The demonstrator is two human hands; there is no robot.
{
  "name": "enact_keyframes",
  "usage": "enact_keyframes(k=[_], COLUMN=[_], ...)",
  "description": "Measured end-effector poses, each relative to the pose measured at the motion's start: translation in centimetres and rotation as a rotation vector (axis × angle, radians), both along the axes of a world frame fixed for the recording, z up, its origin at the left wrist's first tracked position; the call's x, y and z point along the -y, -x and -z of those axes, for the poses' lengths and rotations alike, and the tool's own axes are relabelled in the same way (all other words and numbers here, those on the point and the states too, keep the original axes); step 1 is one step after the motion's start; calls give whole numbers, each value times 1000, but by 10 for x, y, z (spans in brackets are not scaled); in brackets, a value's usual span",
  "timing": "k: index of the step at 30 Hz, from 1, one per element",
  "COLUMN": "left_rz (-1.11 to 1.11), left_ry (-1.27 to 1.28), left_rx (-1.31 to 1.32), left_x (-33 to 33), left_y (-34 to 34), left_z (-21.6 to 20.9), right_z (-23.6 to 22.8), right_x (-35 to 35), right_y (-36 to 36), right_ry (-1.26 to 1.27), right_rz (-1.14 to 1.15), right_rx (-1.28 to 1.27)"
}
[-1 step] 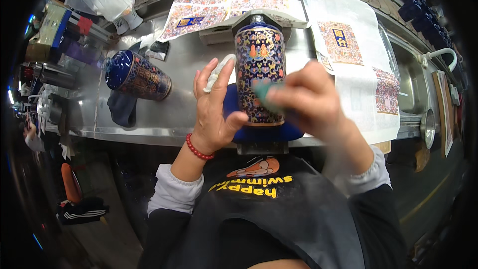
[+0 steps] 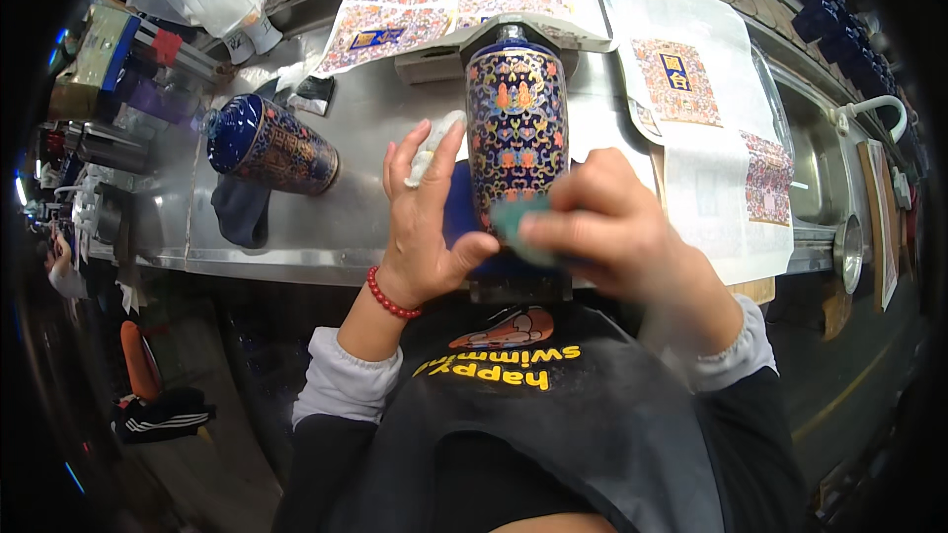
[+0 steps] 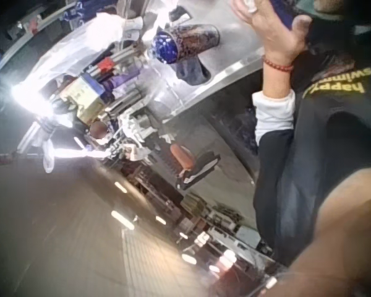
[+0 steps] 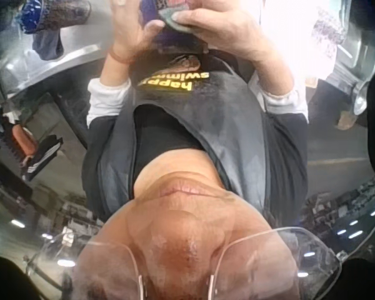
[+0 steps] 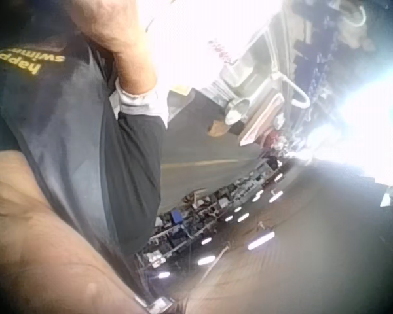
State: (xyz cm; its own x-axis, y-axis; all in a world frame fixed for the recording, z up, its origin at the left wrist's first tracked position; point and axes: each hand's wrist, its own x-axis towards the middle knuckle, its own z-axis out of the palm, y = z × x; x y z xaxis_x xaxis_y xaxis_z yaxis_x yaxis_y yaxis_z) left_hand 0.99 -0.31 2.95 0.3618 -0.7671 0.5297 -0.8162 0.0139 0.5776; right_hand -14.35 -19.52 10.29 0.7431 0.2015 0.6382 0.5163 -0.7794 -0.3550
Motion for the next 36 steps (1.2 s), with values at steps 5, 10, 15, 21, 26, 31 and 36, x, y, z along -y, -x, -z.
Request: enact_keyframes(k=[5,10,15,21,26,31,36], left_rz=[-60,-136,-163,-142,-128,-105,-61], left_ry=[-74,-109,-126,-120,-115,-119,-41], left_rx=[131,281,410,280,293,255,125], left_x=[-9,-6,-5,1,-2,-1,-3], left_y=[16,13,16,15,12,12,13], left_z=[13,3,-10,-8,-5,5,14], right_z=[22,25,31,30,28,29,33], right_x=[4,-5,-9,-13,-11,-8,-9], right_y=[15,30,40,43,45,58,67], right_ry=[-480,-225,-213,-210,-166,-284,-582], right_rz=[331,-166,211,220,67,85,242], right_rx=[-108,-172,-55,-70,-107,-192,-204])
